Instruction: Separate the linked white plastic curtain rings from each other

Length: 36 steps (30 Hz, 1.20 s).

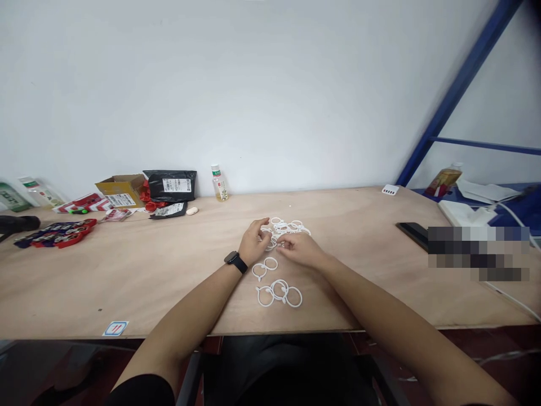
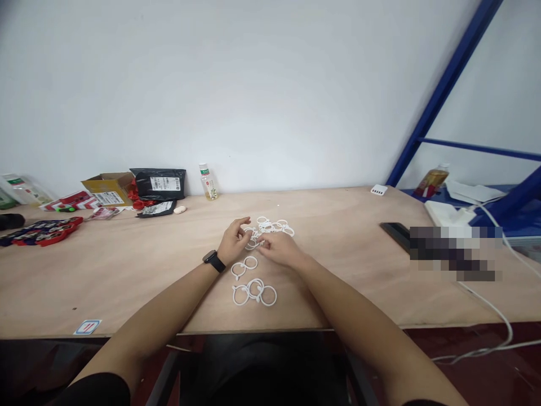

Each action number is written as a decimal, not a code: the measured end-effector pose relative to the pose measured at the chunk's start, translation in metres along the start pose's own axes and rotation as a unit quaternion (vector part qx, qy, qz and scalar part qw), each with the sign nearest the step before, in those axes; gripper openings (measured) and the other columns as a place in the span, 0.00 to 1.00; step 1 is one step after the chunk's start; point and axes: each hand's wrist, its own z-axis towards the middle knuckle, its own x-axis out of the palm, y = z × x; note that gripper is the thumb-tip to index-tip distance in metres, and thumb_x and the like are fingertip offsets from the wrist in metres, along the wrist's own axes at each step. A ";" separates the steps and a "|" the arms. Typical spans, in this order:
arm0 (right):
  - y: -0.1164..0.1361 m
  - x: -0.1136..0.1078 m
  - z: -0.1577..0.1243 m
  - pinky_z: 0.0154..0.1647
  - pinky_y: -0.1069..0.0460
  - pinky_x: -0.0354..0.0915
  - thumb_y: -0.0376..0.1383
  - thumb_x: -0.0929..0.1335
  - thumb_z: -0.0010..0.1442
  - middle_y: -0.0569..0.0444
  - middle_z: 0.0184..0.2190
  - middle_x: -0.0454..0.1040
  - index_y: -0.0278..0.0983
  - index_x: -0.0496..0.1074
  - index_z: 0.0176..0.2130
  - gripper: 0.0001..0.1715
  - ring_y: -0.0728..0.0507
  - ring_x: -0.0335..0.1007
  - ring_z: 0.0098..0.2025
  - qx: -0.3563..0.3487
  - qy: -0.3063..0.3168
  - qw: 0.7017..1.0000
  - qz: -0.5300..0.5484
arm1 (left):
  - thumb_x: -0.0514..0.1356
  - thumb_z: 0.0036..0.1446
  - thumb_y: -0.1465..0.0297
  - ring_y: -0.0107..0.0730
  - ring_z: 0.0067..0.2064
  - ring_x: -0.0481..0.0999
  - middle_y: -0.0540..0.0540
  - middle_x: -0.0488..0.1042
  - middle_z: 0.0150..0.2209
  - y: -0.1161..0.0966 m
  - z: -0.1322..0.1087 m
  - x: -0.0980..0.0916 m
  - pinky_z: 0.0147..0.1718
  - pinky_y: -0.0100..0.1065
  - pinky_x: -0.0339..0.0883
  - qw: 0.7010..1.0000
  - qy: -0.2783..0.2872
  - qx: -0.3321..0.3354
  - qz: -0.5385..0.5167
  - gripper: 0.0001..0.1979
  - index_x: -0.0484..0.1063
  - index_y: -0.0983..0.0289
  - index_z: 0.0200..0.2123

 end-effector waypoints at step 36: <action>-0.018 0.023 0.011 0.29 0.54 0.61 0.47 0.64 0.59 0.56 0.29 0.69 0.36 0.67 0.36 0.16 0.50 0.64 0.26 0.085 -0.023 0.932 0.350 | 0.58 0.53 0.77 0.24 0.28 0.73 0.54 0.80 0.33 -0.004 -0.002 0.000 0.32 0.28 0.69 1.000 0.005 0.010 -0.019 0.12 0.78 0.65 0.40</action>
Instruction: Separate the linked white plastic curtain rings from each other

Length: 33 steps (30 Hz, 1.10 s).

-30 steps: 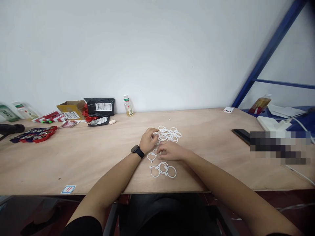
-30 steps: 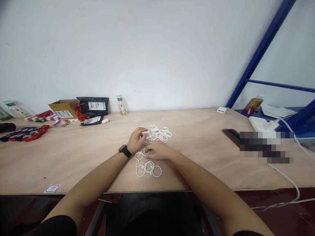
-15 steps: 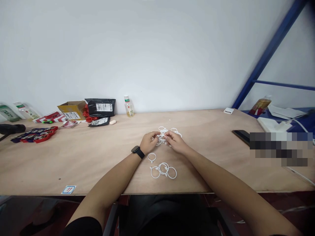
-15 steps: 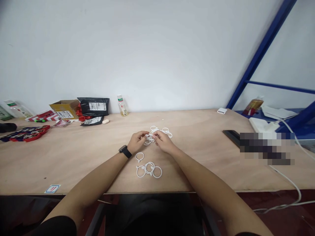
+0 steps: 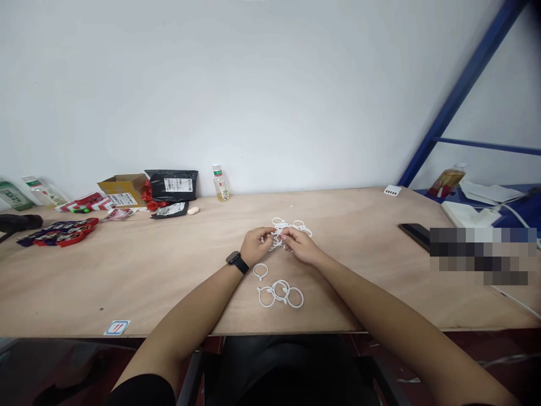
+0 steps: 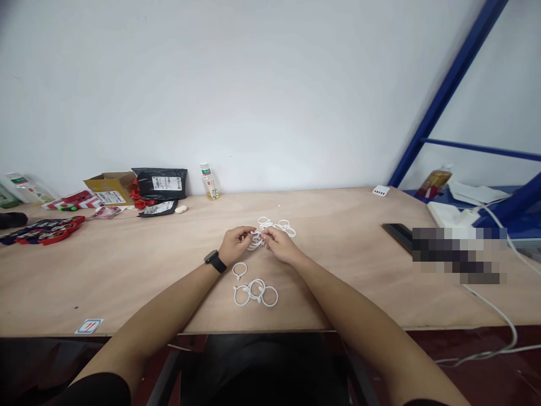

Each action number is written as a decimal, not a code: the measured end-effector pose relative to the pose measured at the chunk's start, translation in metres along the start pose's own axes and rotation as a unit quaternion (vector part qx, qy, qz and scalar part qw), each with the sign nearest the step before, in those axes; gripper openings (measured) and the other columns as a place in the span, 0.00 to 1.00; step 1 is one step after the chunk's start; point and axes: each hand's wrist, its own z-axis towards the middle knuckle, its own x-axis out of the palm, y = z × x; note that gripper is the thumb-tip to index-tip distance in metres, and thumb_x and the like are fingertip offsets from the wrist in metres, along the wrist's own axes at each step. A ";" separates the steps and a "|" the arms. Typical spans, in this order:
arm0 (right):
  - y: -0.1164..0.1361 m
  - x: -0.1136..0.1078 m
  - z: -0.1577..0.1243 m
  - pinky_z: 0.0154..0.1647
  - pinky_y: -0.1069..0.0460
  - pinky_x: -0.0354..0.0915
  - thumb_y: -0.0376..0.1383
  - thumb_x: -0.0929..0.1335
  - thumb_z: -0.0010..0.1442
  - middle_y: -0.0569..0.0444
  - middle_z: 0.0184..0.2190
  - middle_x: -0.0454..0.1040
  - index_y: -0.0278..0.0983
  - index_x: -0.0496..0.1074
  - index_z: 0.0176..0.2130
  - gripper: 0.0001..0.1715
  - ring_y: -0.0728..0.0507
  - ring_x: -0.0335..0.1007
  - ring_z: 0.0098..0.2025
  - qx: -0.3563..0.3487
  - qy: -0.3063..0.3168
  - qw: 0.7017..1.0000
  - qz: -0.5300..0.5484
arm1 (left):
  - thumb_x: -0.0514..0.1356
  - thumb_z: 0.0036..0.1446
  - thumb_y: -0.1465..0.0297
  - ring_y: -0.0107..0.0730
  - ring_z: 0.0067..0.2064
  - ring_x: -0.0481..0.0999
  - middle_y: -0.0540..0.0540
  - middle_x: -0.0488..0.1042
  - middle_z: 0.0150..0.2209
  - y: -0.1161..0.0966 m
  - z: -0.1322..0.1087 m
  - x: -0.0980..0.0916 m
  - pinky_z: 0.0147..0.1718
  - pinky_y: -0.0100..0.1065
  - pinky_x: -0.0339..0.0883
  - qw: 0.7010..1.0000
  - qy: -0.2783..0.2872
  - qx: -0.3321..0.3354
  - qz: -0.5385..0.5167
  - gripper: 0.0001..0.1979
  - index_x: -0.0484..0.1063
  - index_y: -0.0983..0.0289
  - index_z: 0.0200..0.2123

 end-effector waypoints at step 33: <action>0.010 -0.003 -0.005 0.29 0.53 0.58 0.41 0.67 0.57 0.57 0.25 0.71 0.38 0.73 0.41 0.13 0.47 0.64 0.26 -0.043 -0.107 0.973 -0.200 | 0.58 0.56 0.74 0.25 0.33 0.71 0.56 0.73 0.47 0.007 0.003 0.000 0.38 0.31 0.68 1.000 0.014 0.020 0.012 0.24 0.65 0.61 0.57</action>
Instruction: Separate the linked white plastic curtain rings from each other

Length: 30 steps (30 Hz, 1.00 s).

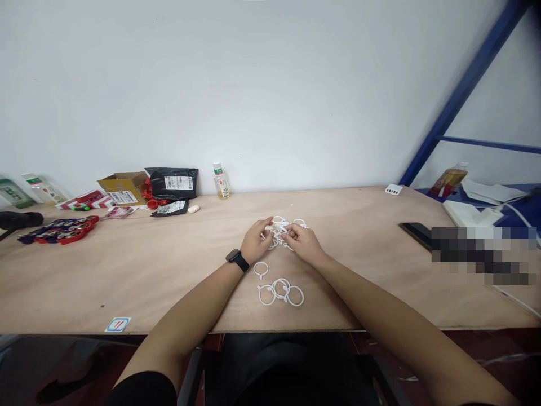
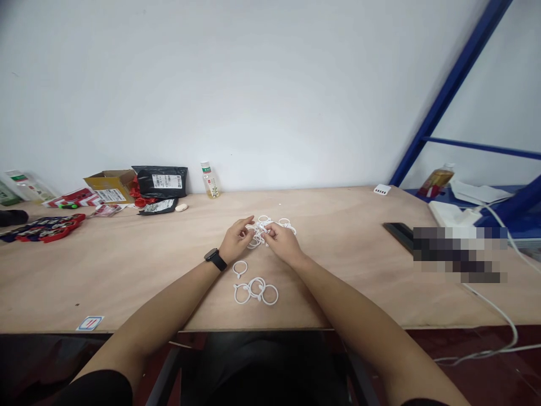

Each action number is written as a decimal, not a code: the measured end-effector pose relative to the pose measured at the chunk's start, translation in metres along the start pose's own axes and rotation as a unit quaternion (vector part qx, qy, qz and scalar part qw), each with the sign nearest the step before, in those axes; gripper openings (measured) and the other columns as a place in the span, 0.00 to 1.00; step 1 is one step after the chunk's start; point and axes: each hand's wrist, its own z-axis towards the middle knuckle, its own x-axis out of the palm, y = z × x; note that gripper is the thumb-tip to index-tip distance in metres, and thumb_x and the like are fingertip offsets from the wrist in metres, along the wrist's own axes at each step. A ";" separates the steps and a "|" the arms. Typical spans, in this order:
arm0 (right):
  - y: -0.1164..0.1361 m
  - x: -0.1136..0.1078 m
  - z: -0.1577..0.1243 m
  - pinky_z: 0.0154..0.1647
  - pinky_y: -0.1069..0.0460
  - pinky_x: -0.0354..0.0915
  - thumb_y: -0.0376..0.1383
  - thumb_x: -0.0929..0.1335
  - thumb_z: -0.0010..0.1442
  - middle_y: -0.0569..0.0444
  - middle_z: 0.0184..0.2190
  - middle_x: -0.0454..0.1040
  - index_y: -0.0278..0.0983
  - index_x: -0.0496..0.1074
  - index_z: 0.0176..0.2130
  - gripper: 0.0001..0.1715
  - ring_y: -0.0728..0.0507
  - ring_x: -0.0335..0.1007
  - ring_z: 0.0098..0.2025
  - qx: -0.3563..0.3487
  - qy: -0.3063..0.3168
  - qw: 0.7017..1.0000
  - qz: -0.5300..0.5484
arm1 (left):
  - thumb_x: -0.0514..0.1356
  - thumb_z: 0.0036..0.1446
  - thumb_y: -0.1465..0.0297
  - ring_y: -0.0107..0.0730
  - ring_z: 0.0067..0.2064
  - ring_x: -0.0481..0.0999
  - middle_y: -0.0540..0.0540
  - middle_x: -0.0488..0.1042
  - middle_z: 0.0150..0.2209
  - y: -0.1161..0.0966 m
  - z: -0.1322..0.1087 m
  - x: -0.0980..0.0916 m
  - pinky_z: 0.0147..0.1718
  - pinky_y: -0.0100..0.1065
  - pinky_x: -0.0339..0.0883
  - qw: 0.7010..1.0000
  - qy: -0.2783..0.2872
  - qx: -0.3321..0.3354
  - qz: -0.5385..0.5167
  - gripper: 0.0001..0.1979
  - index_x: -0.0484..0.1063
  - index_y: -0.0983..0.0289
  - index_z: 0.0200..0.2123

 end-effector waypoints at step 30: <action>-0.009 0.015 -0.001 0.21 0.56 0.51 0.51 0.60 0.63 0.63 0.20 0.59 0.40 0.59 0.36 0.17 0.51 0.52 0.19 0.043 0.125 0.960 0.247 | 0.58 0.56 0.72 0.31 0.35 0.74 0.55 0.78 0.32 -0.010 0.000 -0.005 0.39 0.34 0.68 1.000 -0.007 0.015 0.003 0.08 0.77 0.64 0.37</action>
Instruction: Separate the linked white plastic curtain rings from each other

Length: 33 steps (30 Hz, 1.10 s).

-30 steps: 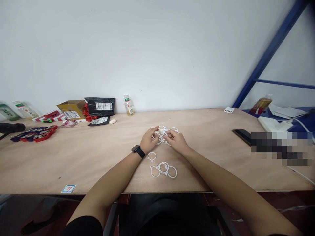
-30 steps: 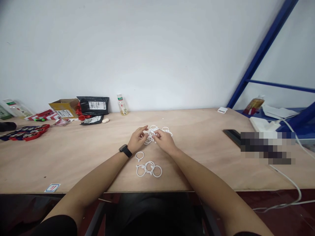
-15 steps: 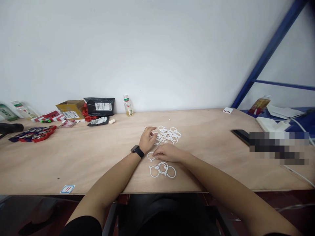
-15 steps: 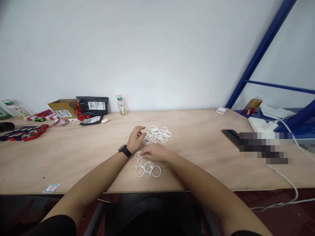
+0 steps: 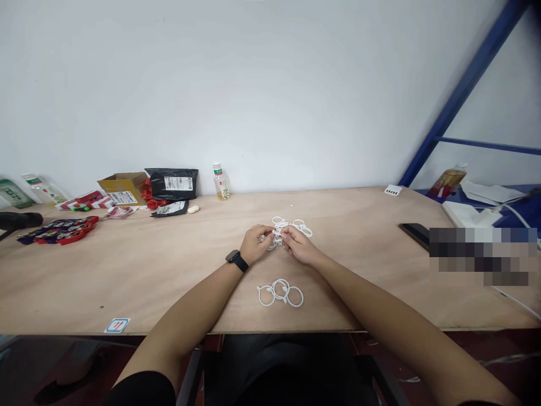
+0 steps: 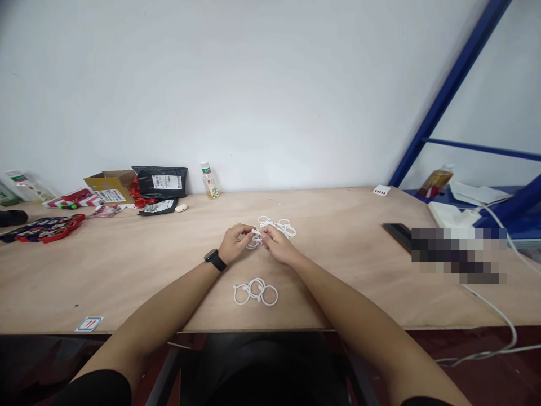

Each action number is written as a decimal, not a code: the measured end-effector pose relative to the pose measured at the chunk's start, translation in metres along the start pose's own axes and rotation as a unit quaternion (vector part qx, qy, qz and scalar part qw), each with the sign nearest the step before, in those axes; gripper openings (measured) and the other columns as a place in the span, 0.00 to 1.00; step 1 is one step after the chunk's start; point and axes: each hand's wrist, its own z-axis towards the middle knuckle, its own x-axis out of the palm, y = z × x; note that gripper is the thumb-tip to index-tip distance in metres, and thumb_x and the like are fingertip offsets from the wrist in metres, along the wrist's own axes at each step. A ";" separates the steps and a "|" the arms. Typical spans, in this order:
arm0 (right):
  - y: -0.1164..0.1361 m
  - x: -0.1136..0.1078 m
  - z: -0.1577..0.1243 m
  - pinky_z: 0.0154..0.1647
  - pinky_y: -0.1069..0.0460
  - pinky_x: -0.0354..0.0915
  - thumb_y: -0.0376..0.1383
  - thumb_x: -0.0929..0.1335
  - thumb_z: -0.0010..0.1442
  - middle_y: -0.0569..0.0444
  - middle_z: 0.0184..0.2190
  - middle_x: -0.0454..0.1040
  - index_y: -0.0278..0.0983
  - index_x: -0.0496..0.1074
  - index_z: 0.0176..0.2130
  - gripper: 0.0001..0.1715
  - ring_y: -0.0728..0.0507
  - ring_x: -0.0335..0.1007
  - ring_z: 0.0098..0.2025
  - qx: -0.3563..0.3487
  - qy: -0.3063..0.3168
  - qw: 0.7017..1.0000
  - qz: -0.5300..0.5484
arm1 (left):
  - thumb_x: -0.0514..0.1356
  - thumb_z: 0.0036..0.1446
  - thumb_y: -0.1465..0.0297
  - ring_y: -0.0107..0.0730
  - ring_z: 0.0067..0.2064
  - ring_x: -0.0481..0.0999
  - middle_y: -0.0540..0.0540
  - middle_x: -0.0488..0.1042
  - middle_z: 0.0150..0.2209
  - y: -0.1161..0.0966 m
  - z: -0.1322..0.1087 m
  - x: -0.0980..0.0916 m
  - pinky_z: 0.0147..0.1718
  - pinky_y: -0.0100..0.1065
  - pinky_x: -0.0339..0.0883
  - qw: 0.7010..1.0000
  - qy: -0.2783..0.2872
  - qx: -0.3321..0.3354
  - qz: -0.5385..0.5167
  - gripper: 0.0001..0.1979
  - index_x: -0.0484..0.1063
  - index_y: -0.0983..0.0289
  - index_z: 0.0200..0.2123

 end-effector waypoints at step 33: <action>0.050 0.019 -0.028 0.36 0.52 0.61 0.50 0.73 0.50 0.54 0.32 0.74 0.39 0.72 0.38 0.21 0.45 0.68 0.34 -0.151 0.202 0.925 -0.286 | 0.61 0.55 0.72 0.28 0.34 0.73 0.55 0.77 0.41 0.020 0.000 0.005 0.41 0.35 0.70 0.997 -0.011 -0.041 0.061 0.14 0.73 0.63 0.46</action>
